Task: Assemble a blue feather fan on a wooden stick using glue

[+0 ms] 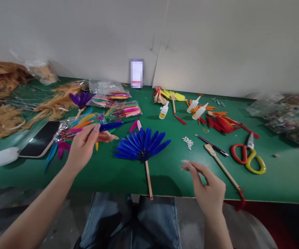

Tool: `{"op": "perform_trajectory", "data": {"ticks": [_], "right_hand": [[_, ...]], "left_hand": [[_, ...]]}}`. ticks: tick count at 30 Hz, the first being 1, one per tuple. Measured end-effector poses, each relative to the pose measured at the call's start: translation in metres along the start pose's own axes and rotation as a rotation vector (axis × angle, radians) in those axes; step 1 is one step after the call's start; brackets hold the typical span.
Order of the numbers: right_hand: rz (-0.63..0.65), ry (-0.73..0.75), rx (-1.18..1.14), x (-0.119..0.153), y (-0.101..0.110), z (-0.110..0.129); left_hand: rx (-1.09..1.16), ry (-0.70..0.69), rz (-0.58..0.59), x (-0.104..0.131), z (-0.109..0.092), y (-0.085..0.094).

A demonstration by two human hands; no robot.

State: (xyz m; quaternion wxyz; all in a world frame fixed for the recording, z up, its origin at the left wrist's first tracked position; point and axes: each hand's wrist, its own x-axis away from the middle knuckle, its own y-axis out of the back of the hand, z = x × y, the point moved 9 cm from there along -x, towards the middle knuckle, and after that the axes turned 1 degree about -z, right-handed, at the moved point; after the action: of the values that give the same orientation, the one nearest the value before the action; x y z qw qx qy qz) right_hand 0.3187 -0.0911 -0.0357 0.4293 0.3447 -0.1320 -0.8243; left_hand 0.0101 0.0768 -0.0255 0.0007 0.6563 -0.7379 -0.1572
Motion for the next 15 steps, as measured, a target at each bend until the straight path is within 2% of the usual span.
{"op": "perform_trajectory", "data": {"ticks": [3,6,9,12,15], "right_hand": [[0.097,-0.079,0.024,-0.019,-0.016,-0.02],[0.105,-0.143,0.007,-0.049,-0.03,-0.038],[0.238,-0.148,-0.027,-0.077,-0.06,-0.045],[0.314,-0.138,0.006,-0.096,-0.087,-0.045],[0.341,-0.131,-0.012,-0.105,-0.106,-0.044]], "left_hand": [[-0.199,-0.188,0.077,0.027,-0.018,-0.026],[-0.261,-0.459,0.408,0.059,-0.029,-0.081],[-0.315,-0.551,0.626,0.073,-0.022,-0.118],[-0.373,-0.534,0.725,0.071,-0.008,-0.133],[-0.396,-0.519,0.71,0.066,-0.002,-0.132]]}}
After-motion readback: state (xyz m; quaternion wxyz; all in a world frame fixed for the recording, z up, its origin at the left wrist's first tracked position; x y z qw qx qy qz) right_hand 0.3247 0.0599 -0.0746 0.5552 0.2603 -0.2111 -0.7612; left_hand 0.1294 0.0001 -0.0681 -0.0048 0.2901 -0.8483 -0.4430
